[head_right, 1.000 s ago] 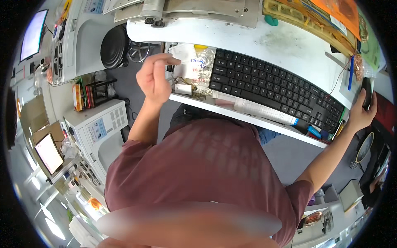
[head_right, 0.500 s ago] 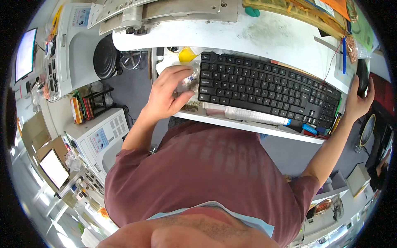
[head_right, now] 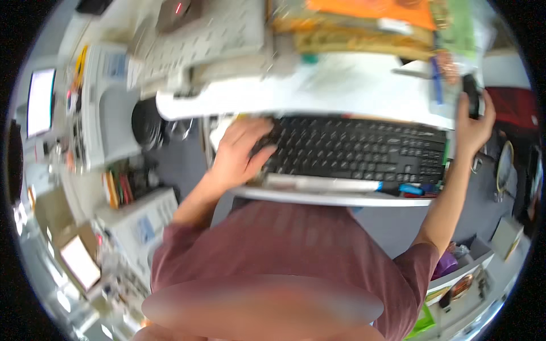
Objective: Engraving a gold ring using a laser marking machine while managing work orders on a computer.
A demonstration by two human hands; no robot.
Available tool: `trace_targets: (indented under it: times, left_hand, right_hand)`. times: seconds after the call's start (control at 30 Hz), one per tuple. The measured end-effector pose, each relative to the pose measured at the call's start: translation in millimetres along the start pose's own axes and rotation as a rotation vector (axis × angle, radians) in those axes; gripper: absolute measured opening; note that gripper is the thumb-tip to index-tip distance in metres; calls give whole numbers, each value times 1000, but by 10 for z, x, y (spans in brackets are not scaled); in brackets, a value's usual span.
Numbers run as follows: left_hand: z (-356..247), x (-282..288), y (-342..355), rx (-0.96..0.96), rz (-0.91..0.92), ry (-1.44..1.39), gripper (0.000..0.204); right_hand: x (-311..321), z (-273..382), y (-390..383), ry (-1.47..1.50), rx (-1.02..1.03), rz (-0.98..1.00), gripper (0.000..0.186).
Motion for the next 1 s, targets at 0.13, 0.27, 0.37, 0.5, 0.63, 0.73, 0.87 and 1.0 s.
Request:
trace_targets:
  times: [0.13, 0.27, 0.37, 0.5, 0.63, 0.73, 0.87, 1.0]
  left_hand:
    - [91, -65, -193, 65, -3, 37, 34]
    - [13, -61, -251, 59, -17, 13, 32]
    - [-11, -79, -232, 46, -28, -10, 30]
    - [3, -71, -196, 48, -31, -40, 30]
    - [36, -61, -178, 51, -12, -19, 30]
    - [23, -40, -163, 57, -16, -17, 30]
    - [25, -54, -174, 26, -58, -63, 28]
    - [45, -91, -210, 57, -70, -90, 28]
  right_hand:
    - [-301, 281, -207, 140, -7, 12, 45]
    - [-143, 451, -242, 94, -29, 9, 49]
    - [-46, 421, -241, 111, -65, 13, 51]
    - [-36, 409, -215, 113, -70, 3, 52]
    - [-80, 440, -194, 115, -87, -2, 53]
    - [-88, 446, -196, 124, -94, -7, 54]
    - [-69, 435, -188, 157, -105, 18, 54]
    - [-49, 448, -200, 173, -89, 39, 53]
Point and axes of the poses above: each hand's wrist, its own y-axis towards the middle knuckle, its own x-axis out of the back of the hand, z = x × y, the point moved 2 cm from there along y, towards the middle knuckle, and after that the axes turned 3 degrees about z, right-handed, at the moved point
